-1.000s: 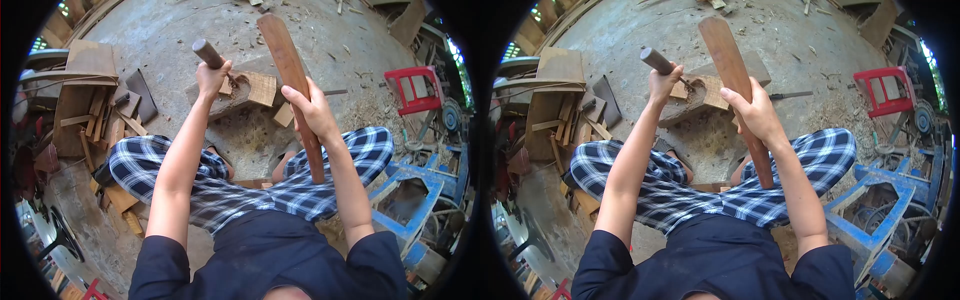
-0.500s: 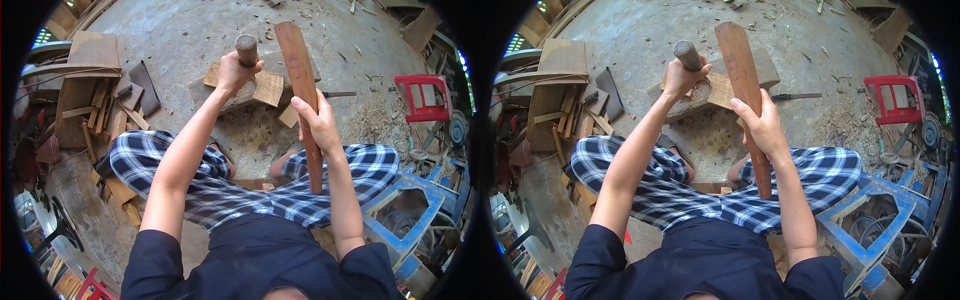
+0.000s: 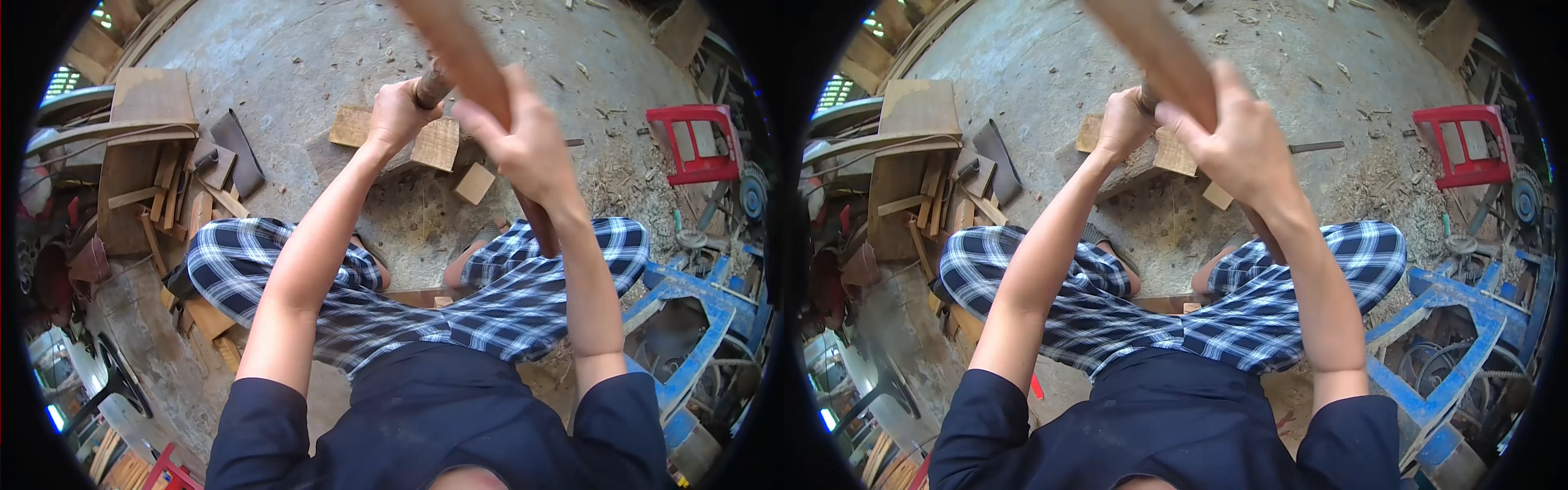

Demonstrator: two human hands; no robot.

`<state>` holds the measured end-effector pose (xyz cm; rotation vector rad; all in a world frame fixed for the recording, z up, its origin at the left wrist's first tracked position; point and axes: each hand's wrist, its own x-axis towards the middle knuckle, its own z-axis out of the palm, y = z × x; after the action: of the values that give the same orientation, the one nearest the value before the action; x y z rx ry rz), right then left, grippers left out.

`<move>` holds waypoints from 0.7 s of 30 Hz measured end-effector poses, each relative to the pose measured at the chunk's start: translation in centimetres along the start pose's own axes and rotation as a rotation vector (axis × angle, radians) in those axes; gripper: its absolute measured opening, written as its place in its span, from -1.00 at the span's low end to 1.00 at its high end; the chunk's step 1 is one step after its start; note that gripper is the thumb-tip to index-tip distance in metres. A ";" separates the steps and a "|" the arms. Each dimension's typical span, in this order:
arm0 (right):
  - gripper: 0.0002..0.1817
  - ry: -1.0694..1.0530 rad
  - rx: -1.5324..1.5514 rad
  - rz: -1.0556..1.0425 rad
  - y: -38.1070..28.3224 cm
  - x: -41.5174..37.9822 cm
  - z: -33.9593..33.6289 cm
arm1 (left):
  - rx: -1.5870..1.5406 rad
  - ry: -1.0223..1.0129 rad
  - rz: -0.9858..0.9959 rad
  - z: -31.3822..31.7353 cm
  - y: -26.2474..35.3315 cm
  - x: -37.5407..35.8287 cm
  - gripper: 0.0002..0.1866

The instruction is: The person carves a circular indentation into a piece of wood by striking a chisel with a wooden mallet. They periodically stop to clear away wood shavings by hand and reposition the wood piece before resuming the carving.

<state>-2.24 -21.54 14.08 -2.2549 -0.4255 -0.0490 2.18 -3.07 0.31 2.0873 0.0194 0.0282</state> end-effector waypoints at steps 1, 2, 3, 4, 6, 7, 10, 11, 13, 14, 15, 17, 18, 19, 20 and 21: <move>-0.43 -0.034 -0.213 -0.061 1.0 0.3 0.7 | 0.000 -0.006 0.013 0.0 0.4 0.2 -0.74; -0.42 -0.024 -0.222 -0.103 1.7 0.2 0.4 | 0.027 -0.010 0.049 0.0 0.5 0.5 -0.74; -0.42 -0.027 -0.223 -0.101 1.1 0.5 -0.1 | 0.051 -0.010 0.071 0.0 0.5 0.4 -0.73; -0.41 -0.025 -0.046 -0.067 -0.2 0.5 -0.8 | 0.048 -0.017 0.051 0.1 0.3 0.2 -0.73; -0.37 0.071 0.192 -0.059 -2.1 0.3 -1.6 | 0.066 -0.021 0.017 -0.1 0.1 0.7 -0.73; -0.37 0.075 0.193 -0.061 -2.1 0.4 -1.4 | 0.069 -0.021 0.021 -0.2 0.1 0.6 -0.73; -0.34 0.047 -0.014 -0.067 0.0 0.8 0.2 | 0.067 0.027 0.053 -0.3 -0.5 0.4 -0.72; -0.32 -0.088 -0.217 -0.002 1.5 0.7 0.5 | 0.071 0.027 0.064 -0.2 -1.0 0.2 -0.71; -0.31 -0.133 -0.239 -0.041 0.9 1.0 -0.7 | 0.075 0.017 0.088 -0.2 -1.6 0.9 -0.70; -0.31 -0.062 -0.152 -0.081 0.5 0.9 -1.0 | -0.007 0.007 0.045 0.0 -2.2 1.1 -0.69; -0.31 0.005 -0.064 -0.115 -0.4 0.8 -1.2 | -0.089 -0.007 -0.006 0.2 -2.3 0.5 -0.68; -0.30 0.024 0.050 -0.040 -1.7 0.6 -1.2 | -0.041 -0.013 -0.044 0.0 -2.0 0.3 -0.66; -0.29 0.037 0.044 -0.058 -1.4 0.7 -0.5 | -0.010 -0.007 -0.018 -0.1 -1.9 0.3 -0.66; -0.28 0.059 0.037 -0.074 -0.7 0.7 0.2 | 0.023 -0.006 0.015 -0.2 -1.8 0.4 -0.66; -0.26 -0.143 -0.208 0.029 1.3 1.0 1.2 | -0.037 -0.059 0.000 0.1 -3.0 1.0 -0.67; -0.28 -0.168 -0.294 -0.022 2.3 0.8 1.3 | -0.028 -0.069 0.025 0.3 -3.6 0.9 -0.67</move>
<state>-0.86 -21.69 11.66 -2.5545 -0.5639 0.0721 3.12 -1.47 -2.98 2.0590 -0.0485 -0.0281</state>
